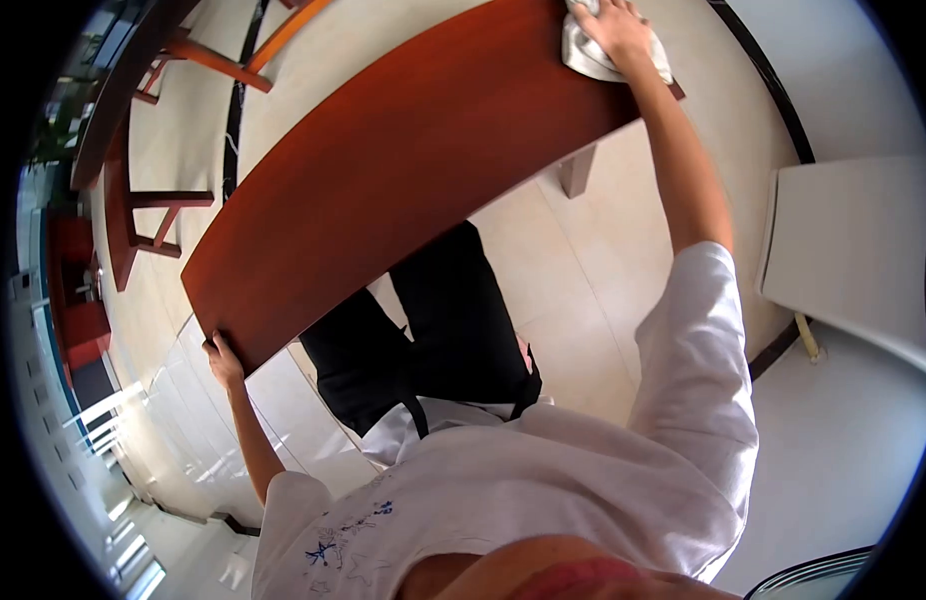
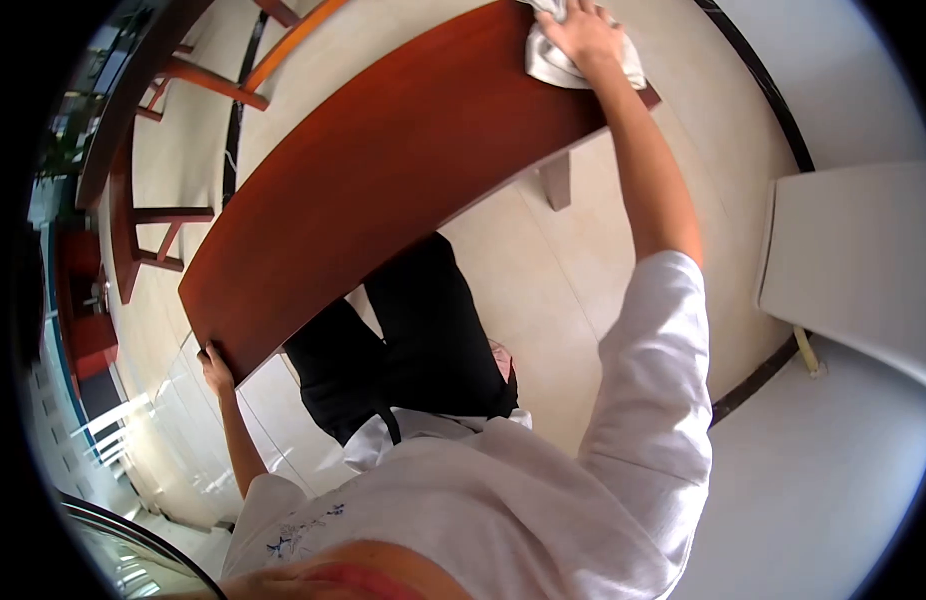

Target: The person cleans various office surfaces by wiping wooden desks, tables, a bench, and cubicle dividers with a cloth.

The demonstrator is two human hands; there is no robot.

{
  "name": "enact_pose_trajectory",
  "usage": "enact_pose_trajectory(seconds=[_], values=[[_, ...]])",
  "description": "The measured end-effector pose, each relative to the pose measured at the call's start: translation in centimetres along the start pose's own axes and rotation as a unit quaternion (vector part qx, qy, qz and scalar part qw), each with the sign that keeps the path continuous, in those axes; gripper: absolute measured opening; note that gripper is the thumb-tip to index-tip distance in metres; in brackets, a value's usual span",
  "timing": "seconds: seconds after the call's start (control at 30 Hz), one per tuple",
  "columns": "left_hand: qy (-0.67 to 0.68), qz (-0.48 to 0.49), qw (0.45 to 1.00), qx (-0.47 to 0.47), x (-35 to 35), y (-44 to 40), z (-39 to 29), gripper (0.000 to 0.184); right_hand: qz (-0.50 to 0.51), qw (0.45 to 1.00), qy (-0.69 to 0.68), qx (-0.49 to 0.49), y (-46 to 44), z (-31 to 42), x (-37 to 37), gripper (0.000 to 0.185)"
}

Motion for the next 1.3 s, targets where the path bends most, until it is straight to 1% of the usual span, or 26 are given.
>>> enact_pose_trajectory(seconds=[0.07,0.13,0.2,0.27,0.3,0.33,0.37,0.4,0.43,0.47,0.53,0.57,0.6,0.67,0.7,0.73,0.8,0.93,1.0,1.13,1.2,1.23,1.27,1.3], values=[[0.006,0.006,1.000,-0.015,-0.2,0.2,-0.2,0.080,0.008,1.000,-0.010,-0.007,-0.6,-0.9,1.1,0.076],[-0.014,0.002,1.000,-0.020,0.2,-0.7,0.2,0.082,0.028,1.000,-0.001,-0.013,-0.5,-0.8,0.6,0.075],[-0.013,0.000,1.000,-0.026,0.4,0.2,0.9,0.085,0.054,0.997,0.008,-0.054,-2.2,-2.1,2.4,0.074],[-0.003,0.000,1.000,-0.023,-0.1,0.2,0.0,0.087,0.079,0.991,-0.080,-0.070,-2.8,-4.0,2.5,0.074],[0.003,-0.002,1.000,-0.009,-0.1,-0.2,0.2,0.088,0.066,0.987,-0.124,-0.074,-3.6,-6.4,4.0,0.072],[0.014,-0.006,1.000,-0.004,0.5,-0.4,0.8,0.089,0.084,0.990,-0.090,-0.075,-2.8,-6.7,3.8,0.068],[0.035,-0.009,0.999,0.012,0.9,-0.5,1.1,0.090,0.068,0.989,-0.089,-0.095,-2.3,-7.1,3.9,0.065],[0.030,0.000,1.000,0.002,0.9,-0.2,1.0,0.091,0.057,0.991,-0.081,-0.091,-0.7,-6.5,2.5,0.063],[0.020,0.005,1.000,-0.010,0.3,0.6,0.0,0.091,0.042,0.992,-0.041,-0.116,0.5,-6.4,1.7,0.065],[0.014,0.002,1.000,-0.020,-0.3,1.4,-1.0,0.091,0.050,0.993,-0.006,-0.108,1.0,-6.5,2.0,0.085],[0.009,-0.008,0.999,-0.041,-0.3,1.5,-1.2,0.092,0.006,0.982,0.063,-0.177,3.0,-6.1,1.5,0.083],[0.029,-0.036,0.998,-0.030,-0.2,1.4,-1.1,0.092,0.016,0.982,0.080,-0.170,4.3,-5.7,1.3,0.084],[0.036,0.014,0.998,-0.057,-0.8,2.3,-2.2,0.089,0.046,0.980,0.104,-0.164,5.6,-4.8,1.0,0.084],[0.041,-0.029,0.998,-0.035,-1.5,3.0,-3.3,0.084,0.066,0.980,0.107,-0.154,7.8,-3.1,1.0,0.083],[0.003,-0.002,0.998,-0.069,-2.3,3.5,-4.4,0.082,0.065,0.979,0.118,-0.150,8.6,-2.1,1.5,0.081],[0.001,0.004,0.998,-0.061,-1.8,3.0,-4.2,0.081,0.057,0.976,0.112,-0.176,9.6,-0.9,1.8,0.080],[0.004,0.001,0.998,-0.070,-2.3,3.1,-4.9,0.079,0.060,0.969,0.110,-0.211,12.8,3.6,1.7,0.079],[0.029,0.012,0.998,-0.063,-2.9,3.3,-5.5,0.077,0.082,0.959,0.081,-0.257,19.2,14.3,2.6,0.083],[0.030,0.012,0.998,-0.060,-2.4,3.2,-5.2,0.079,0.059,0.954,0.087,-0.280,22.1,19.2,3.6,0.086],[0.016,0.016,0.998,-0.067,-2.7,3.9,-6.0,0.081,0.055,0.936,-0.026,-0.348,29.7,31.6,4.8,0.095],[0.018,0.008,0.998,-0.053,-2.5,3.9,-6.0,0.081,0.080,0.923,-0.048,-0.374,34.6,39.2,5.7,0.098],[0.025,0.008,0.998,-0.051,-2.4,3.7,-5.8,0.081,0.103,0.912,-0.086,-0.387,37.1,43.0,5.7,0.096],[0.032,0.008,0.998,-0.048,-2.4,3.6,-5.7,0.080,0.125,0.899,-0.124,-0.401,39.4,46.6,5.6,0.094],[0.061,0.009,0.997,-0.047,-2.7,3.6,-5.8,0.079,0.140,0.877,-0.134,-0.439,42.1,49.9,5.4,0.093]])
Point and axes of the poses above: each hand's wrist, its own y-axis away from the middle knuckle, its own x-axis out of the palm, z = x × y, the point moved 9 cm from there along -y, towards the middle knuckle, and after that the axes turned 6 degrees about -z, right-handed, at the moved point
